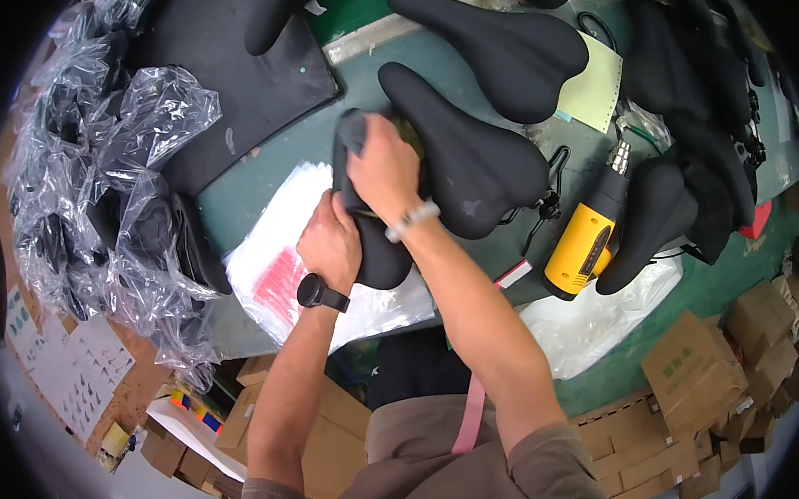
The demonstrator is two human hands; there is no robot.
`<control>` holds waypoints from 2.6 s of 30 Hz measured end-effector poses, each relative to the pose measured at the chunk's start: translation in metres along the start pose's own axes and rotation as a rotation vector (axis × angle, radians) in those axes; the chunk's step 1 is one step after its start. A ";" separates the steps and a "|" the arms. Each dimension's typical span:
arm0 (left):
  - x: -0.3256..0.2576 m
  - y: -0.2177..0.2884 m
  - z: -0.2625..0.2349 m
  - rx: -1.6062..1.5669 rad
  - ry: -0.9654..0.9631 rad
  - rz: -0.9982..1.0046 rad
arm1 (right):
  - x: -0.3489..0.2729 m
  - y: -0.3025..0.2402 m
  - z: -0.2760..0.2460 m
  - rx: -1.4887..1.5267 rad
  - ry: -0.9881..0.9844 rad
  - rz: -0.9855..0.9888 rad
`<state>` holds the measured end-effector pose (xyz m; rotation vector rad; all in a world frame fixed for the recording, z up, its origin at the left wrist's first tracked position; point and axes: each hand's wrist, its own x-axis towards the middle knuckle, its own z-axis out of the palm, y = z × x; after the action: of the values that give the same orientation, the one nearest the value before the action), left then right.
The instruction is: Cleaning and inspecting bicycle seats in a factory setting.
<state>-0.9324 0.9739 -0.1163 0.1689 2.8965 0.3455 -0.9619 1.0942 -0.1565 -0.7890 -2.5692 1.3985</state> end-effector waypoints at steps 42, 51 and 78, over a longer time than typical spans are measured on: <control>0.012 -0.008 0.000 -0.022 0.016 -0.093 | -0.027 -0.017 -0.008 -0.047 -0.157 -0.116; 0.017 -0.001 -0.004 -0.039 0.047 0.043 | 0.002 -0.016 -0.003 -0.012 -0.070 -0.108; 0.030 -0.026 -0.005 0.012 -0.145 -0.059 | -0.004 -0.043 -0.003 -0.161 -0.188 -0.368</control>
<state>-0.9647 0.9521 -0.1239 0.1059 2.7545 0.2925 -0.9745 1.0759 -0.1190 -0.1860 -2.8066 1.2135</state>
